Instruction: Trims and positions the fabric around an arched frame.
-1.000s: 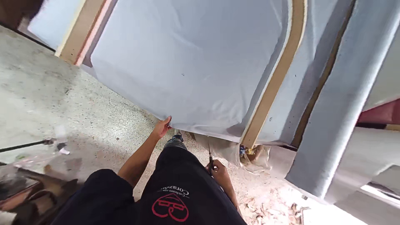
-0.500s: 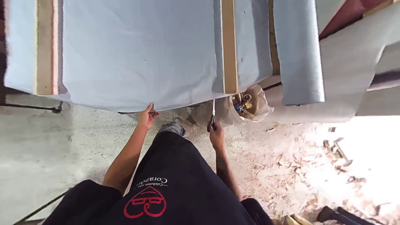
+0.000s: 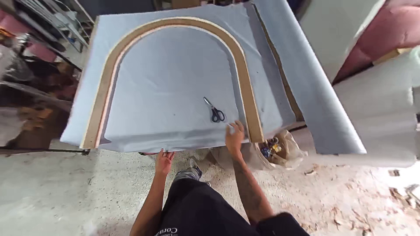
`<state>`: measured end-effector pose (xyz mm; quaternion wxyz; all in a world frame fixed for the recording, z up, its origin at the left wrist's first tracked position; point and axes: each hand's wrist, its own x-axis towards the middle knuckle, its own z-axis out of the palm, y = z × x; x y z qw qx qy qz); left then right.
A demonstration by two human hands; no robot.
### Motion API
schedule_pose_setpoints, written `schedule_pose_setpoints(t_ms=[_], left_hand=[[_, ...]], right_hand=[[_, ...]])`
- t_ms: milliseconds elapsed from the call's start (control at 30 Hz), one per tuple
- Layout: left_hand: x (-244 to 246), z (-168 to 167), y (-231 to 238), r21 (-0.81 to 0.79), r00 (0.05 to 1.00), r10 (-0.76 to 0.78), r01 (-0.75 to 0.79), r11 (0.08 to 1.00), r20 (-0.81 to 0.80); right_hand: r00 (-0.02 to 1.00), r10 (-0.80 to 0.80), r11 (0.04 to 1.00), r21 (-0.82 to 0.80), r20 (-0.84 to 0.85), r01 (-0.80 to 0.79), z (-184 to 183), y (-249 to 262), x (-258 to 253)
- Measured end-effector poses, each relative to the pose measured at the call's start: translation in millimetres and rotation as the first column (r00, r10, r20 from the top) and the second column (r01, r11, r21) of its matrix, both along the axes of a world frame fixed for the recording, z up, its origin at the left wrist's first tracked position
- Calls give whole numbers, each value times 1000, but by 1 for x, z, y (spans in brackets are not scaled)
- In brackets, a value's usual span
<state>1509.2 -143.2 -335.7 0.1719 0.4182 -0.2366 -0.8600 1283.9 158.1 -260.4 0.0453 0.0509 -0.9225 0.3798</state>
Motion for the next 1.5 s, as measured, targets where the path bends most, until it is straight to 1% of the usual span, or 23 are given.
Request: schedule_pose_setpoints(t_ms=[67,100,133,167,200,233,267,300,400,500,567,600,633,700,733,767,800,867,967,1067,1200,1333,1500], left_hand=[[8,-14,-40,10,993,109,-109,994,-49],[13,-21,-61,5,988,140,-140,990,-65],[15,-27,-84,-6,984,159,-160,987,-74],[18,-33,-105,-10,982,179,-180,984,-66],[22,-39,-125,-7,977,210,-210,978,-39],[25,-43,-144,-7,971,241,-241,971,-10],[27,-45,-163,-14,962,271,-271,962,27],[31,-47,-179,-31,951,301,-299,954,73],[60,-45,-221,-118,860,476,-462,879,184],[93,-23,-271,-262,789,599,-554,790,139],[101,0,-300,-401,766,619,-519,755,174],[99,15,-310,-462,765,606,-467,754,217],[94,28,-320,-522,770,577,-385,761,273],[80,40,-337,-624,771,506,-186,759,386],[72,41,-341,-666,763,468,-66,743,446],[65,40,-344,-702,739,447,48,711,504],[59,37,-345,-731,718,443,135,669,537],[38,23,-348,-787,717,479,157,597,506],[19,11,-350,-836,651,600,100,540,465],[10,8,-350,-832,601,615,165,530,511],[1,11,-355,-769,515,582,301,564,629],[-17,16,-366,-725,490,539,385,571,685],[-53,24,-372,-595,338,498,564,572,799]], right_hand=[[966,-252,967,-62,-61,249,-6,35,29],[926,-377,918,-121,28,378,-14,53,44],[853,-494,831,-198,167,520,-25,69,54],[745,-569,698,-274,348,662,-41,84,59],[642,-547,543,-356,537,761,-61,101,61],[567,-443,378,-428,695,821,-81,117,59],[517,-349,224,-466,782,856,-100,128,54],[498,-288,121,-485,818,866,-114,134,48],[550,-217,20,-560,806,828,-121,138,33],[638,-217,-45,-660,739,750,-93,125,10],[673,-298,-26,-710,678,704,-75,119,-12],[668,-374,30,-711,644,702,-66,114,-22],[651,-485,129,-689,583,713,-59,107,-31],[670,-662,460,-523,337,717,-50,99,-46],[714,-676,628,-363,182,688,-49,99,-51],[752,-658,734,-182,53,655,-51,98,-52],[782,-623,782,-37,-25,622,-54,98,-52],[800,-590,796,85,-112,599,-61,96,-57],[775,-621,770,94,-117,632,-65,92,-57],[759,-642,751,109,-113,651,-66,88,-67],[764,-633,751,143,-122,645,-73,82,-82],[780,-615,760,178,-116,625,-72,68,-109],[808,-570,745,321,-149,584,-63,42,-153]])
